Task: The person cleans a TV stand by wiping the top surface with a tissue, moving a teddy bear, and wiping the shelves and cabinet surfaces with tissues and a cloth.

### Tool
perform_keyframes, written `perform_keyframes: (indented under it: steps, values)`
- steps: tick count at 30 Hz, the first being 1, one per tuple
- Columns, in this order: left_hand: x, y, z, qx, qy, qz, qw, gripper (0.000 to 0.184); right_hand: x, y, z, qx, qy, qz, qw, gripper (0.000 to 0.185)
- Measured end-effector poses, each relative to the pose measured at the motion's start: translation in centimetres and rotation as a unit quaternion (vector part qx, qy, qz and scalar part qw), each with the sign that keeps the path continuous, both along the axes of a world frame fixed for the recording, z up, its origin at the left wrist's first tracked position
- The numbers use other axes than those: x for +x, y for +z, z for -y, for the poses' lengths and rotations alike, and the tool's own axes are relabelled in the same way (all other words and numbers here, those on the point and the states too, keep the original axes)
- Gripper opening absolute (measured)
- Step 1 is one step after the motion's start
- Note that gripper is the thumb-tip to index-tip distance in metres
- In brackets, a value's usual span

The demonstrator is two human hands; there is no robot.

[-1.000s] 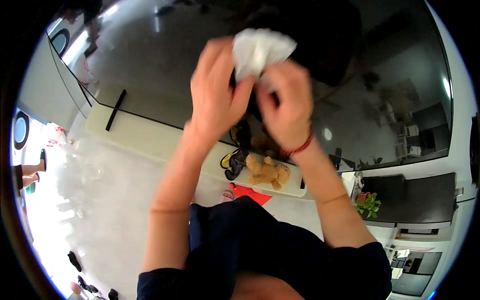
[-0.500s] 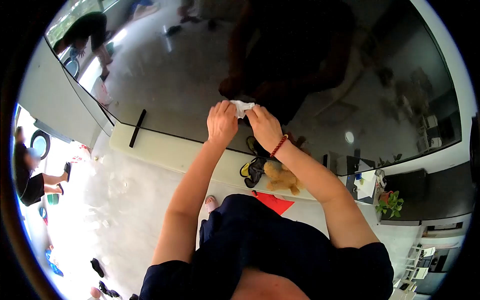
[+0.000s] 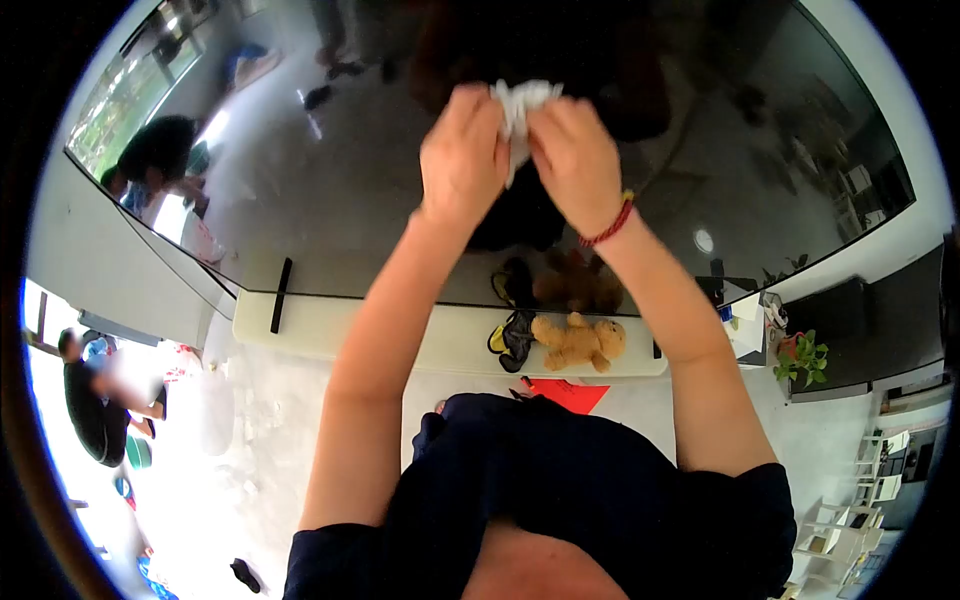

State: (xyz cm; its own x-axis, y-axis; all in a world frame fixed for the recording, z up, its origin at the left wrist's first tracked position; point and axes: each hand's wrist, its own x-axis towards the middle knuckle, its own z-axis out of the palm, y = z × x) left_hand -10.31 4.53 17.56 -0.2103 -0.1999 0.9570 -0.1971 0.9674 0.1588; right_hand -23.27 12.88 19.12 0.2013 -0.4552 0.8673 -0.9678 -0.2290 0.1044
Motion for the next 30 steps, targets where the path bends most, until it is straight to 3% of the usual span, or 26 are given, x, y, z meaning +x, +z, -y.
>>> perform_keyframes:
  steps: [2,4,7,10,12,13,14,15,17,20,21,23,24,27,28,30]
  values:
    - [-0.1,-5.0,-1.2,0.041,-0.025,0.04,0.998,0.024,-1.0,-4.6,-1.8,0.068,0.006,0.017,0.998,0.022]
    - [0.1,-10.0,-2.1,0.09,-0.028,0.077,0.993,0.023,-1.5,-9.2,-2.8,0.1,-0.015,-0.008,0.995,0.01]
    - [0.2,-11.1,-2.7,0.121,-0.007,0.103,0.987,0.025,-2.0,-9.6,-3.3,0.15,0.009,-0.013,0.989,0.01]
    - [-0.6,-6.4,-2.0,0.05,-0.002,0.053,0.997,0.024,-3.1,-4.5,-3.5,0.071,0.003,-0.043,0.997,0.011]
    - [-1.2,-0.9,-1.7,-0.019,-0.001,-0.001,1.0,0.027,-3.8,0.3,-3.0,-0.014,0.019,-0.053,0.998,0.025]
    - [-1.3,1.4,-2.0,0.015,0.012,0.013,1.0,0.034,-3.9,2.9,-2.9,-0.044,0.018,-0.06,0.997,0.026]
    - [-1.9,3.4,-1.7,-0.019,0.013,-0.022,0.999,0.034,-4.5,5.0,-1.9,-0.138,0.022,-0.097,0.985,0.016]
    - [-2.2,5.2,-2.3,-0.035,0.002,-0.043,0.998,0.035,-4.4,5.6,-2.4,-0.102,-0.001,-0.045,0.994,0.026]
    - [-2.7,7.0,-3.1,-0.051,0.026,-0.017,0.998,0.032,-3.3,8.1,-2.7,-0.164,0.063,-0.048,0.983,0.021]
    - [-3.6,3.7,-2.2,-0.042,0.018,0.001,0.999,0.035,-3.0,6.2,-3.7,-0.094,0.031,-0.037,0.994,0.021]
    - [-3.9,2.3,-1.9,-0.052,0.019,-0.004,0.998,0.034,-4.2,4.0,-2.6,-0.118,0.069,-0.05,0.989,0.027]
    - [-4.0,-0.1,-2.4,-0.055,0.012,0.011,0.998,0.032,-5.3,0.0,-2.9,-0.048,0.015,-0.033,0.998,0.029]
    - [-4.1,-1.6,-2.6,-0.041,0.014,0.027,0.999,0.031,-5.5,-1.4,-2.9,-0.056,0.017,-0.04,0.997,0.017]
    - [-3.9,-6.1,-3.7,0.0,0.015,0.07,0.997,0.029,-5.4,-6.2,-4.2,-0.003,0.003,-0.002,1.0,0.016]
    - [-3.7,-7.4,-4.1,0.022,0.007,0.085,0.996,0.029,-5.1,-7.5,-5.1,0.048,0.002,0.024,0.999,0.031]
    - [-3.7,-10.6,-4.7,0.043,0.005,0.096,0.994,0.03,-5.1,-10.7,-5.7,0.075,0.003,0.041,0.996,0.029]
